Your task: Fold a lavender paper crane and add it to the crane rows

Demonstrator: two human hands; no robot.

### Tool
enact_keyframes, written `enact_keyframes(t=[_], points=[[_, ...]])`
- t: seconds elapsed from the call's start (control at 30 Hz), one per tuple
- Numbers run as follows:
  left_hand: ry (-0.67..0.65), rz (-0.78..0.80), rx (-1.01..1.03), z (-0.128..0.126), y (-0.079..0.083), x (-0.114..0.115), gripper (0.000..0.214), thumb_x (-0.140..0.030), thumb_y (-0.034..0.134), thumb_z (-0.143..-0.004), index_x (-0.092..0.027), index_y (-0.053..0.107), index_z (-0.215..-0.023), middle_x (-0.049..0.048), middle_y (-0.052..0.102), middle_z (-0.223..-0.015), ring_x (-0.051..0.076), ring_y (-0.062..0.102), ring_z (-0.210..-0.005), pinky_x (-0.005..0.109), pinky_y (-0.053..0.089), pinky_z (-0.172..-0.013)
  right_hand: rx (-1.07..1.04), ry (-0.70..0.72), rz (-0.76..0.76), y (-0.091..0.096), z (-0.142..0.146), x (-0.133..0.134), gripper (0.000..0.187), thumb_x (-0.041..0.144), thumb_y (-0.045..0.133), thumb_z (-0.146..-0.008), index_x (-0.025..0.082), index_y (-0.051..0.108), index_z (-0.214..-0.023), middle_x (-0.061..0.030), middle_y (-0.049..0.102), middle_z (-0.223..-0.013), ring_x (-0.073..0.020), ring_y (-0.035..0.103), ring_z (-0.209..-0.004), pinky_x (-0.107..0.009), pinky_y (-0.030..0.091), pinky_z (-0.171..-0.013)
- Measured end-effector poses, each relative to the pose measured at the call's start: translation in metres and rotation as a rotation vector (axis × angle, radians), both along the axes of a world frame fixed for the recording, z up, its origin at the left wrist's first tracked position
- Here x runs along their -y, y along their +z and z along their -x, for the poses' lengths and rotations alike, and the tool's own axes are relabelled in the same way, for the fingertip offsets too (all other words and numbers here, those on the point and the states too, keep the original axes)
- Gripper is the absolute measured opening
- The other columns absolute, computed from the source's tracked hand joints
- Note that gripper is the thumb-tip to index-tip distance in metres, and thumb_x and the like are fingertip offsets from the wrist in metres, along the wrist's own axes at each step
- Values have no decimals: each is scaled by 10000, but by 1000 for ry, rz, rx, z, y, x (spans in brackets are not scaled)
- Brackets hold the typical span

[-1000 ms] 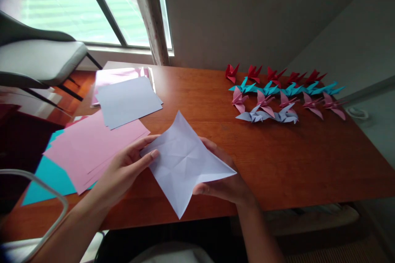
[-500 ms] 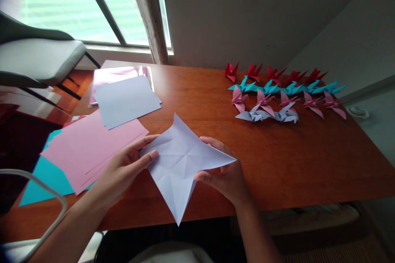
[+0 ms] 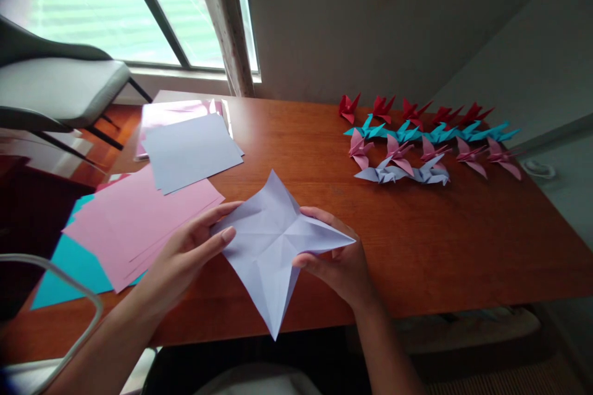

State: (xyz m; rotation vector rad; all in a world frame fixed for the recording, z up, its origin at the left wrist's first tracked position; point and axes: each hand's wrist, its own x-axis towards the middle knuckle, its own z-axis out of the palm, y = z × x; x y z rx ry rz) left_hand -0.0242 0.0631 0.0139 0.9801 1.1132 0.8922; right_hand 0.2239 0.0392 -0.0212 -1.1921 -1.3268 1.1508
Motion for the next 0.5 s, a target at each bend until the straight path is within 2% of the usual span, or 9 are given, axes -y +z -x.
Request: enact_keyframes(t=[0.2,0.37,0.5], points=[[-16,-1,19,5,2,-1,431,-367,692,-900,-241,632,-1308,51,699,-1130,191,644,-954,216,519,-730,-49,-57,34,-2,1,1,609,396,902,-679,299,697,-1244,-63,720,-1206,-254,704,-1023,-300,589,-818],[14,16,7,7,2,1,510,-369,729,-867,-243,602,-1344,57,707,-1090,164,646,-869,197,507,-703,48,-88,-19,-1,1,0,596,421,902,-673,295,715,-1225,-67,720,-1179,-277,681,-1072,-357,557,-921],[-61,-6,150,9,0,1,585,-324,751,-848,-264,550,-1394,56,717,-1020,171,664,-836,213,531,-692,83,-91,-55,1,1,-1,593,438,892,-683,300,712,-1231,-62,725,-1169,-273,683,-1057,-361,550,-925]])
